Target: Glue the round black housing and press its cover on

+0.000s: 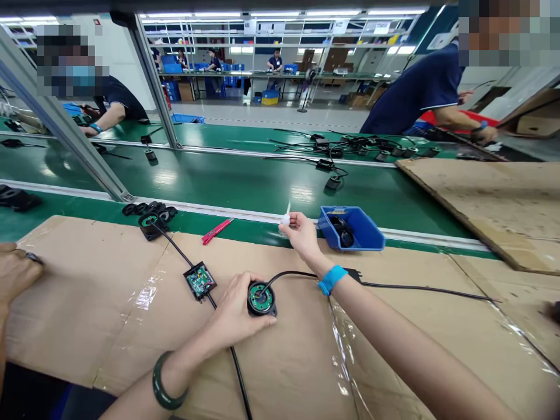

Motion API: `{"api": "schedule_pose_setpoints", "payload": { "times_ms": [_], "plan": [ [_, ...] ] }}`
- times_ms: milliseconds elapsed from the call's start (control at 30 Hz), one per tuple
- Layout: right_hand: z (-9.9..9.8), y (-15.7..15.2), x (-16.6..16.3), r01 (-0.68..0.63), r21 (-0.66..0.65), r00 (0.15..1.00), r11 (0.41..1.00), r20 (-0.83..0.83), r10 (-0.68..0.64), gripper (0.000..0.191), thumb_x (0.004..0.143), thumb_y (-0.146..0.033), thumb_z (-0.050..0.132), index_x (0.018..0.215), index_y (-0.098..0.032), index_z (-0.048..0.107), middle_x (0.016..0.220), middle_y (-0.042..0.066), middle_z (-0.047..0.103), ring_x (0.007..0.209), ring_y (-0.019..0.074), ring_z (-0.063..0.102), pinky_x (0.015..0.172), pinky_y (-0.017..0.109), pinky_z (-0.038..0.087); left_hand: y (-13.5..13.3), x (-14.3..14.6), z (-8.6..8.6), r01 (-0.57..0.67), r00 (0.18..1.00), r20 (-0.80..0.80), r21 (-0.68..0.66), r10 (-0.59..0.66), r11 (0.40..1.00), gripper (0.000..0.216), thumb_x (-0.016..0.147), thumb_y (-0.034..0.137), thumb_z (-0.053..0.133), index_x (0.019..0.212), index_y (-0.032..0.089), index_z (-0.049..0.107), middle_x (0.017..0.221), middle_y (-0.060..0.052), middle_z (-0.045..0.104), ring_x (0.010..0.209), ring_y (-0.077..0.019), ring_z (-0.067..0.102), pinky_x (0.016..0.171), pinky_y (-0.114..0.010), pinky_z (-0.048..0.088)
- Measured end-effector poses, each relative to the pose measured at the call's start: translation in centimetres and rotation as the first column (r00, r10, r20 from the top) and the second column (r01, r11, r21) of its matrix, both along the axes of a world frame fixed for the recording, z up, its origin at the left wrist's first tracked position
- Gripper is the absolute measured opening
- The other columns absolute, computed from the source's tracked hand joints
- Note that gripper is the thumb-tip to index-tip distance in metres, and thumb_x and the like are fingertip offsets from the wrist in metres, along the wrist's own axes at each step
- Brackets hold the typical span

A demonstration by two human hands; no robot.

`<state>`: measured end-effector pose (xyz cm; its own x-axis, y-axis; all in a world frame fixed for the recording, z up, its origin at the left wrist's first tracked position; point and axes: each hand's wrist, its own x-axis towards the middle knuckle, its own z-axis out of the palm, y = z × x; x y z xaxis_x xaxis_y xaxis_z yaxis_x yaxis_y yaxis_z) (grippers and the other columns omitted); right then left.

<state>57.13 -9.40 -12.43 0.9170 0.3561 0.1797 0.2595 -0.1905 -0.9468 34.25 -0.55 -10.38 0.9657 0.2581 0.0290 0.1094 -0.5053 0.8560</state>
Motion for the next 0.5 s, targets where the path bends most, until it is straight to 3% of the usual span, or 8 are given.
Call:
{"api": "schedule_pose_setpoints", "payload": {
  "times_ms": [167, 300, 367, 433, 500],
  "plan": [
    [-1.0, 1.0, 1.7, -0.008, -0.176, 0.998, 0.984, 0.056, 0.018, 0.022, 0.092, -0.032, 0.063, 0.106, -0.014, 0.062, 0.101, 0.005, 0.067, 0.089, 0.0185, 0.066, 0.083, 0.04, 0.054, 1.0, -0.2, 0.8, 0.108, 0.994, 0.017, -0.065, -0.107, 0.992, 0.053, 0.064, 0.011, 0.078, 0.112, 0.024, 0.058, 0.11, -0.002, 0.068, 0.104, -0.0248, 0.063, 0.09, -0.034, 0.048],
    [0.5, -0.8, -0.3, -0.036, -0.258, 0.988, 0.965, 0.137, 0.074, 0.035, 0.082, -0.023, 0.069, 0.115, -0.014, 0.059, 0.114, 0.014, 0.067, 0.105, 0.0271, 0.063, 0.093, 0.045, 0.048, 0.9, -0.2, 0.8, 0.084, 0.996, 0.002, -0.064, -0.084, 0.994, 0.053, 0.063, 0.012, 0.08, 0.11, 0.025, 0.061, 0.108, -0.001, 0.071, 0.102, -0.0247, 0.065, 0.088, -0.032, 0.049],
    [1.8, -2.4, -2.8, -0.137, -0.287, 0.966, 0.948, 0.172, 0.192, 0.031, 0.084, -0.027, 0.065, 0.113, -0.016, 0.061, 0.116, 0.014, 0.067, 0.108, 0.0274, 0.062, 0.092, 0.042, 0.048, 0.9, -0.2, 0.8, 0.081, 0.997, 0.009, -0.044, -0.081, 0.996, 0.053, 0.062, 0.012, 0.08, 0.11, 0.025, 0.061, 0.106, 0.0, 0.071, 0.1, -0.0243, 0.066, 0.087, -0.032, 0.049],
    [2.9, -4.3, -5.7, -0.299, -0.325, 0.914, 0.897, 0.171, 0.367, 0.017, 0.088, -0.033, 0.061, 0.097, -0.02, 0.067, 0.1, 0.007, 0.072, 0.094, 0.0229, 0.067, 0.082, 0.034, 0.051, 0.8, -0.2, 0.9, 0.083, 0.997, 0.011, -0.022, -0.082, 0.996, 0.052, 0.063, 0.012, 0.079, 0.11, 0.025, 0.06, 0.107, 0.0, 0.071, 0.099, -0.0242, 0.066, 0.086, -0.032, 0.049],
    [3.6, -5.9, -8.2, -0.406, -0.355, 0.863, 0.842, 0.156, 0.481, 0.018, 0.089, -0.035, 0.06, 0.08, -0.022, 0.067, 0.081, 0.002, 0.072, 0.076, 0.0185, 0.067, 0.07, 0.028, 0.05, 0.6, -0.2, 1.0, 0.082, 0.997, 0.0, -0.006, -0.082, 0.997, 0.051, 0.064, 0.013, 0.079, 0.11, 0.024, 0.059, 0.107, 0.0, 0.071, 0.099, -0.0236, 0.066, 0.085, -0.031, 0.049]
  ]
}}
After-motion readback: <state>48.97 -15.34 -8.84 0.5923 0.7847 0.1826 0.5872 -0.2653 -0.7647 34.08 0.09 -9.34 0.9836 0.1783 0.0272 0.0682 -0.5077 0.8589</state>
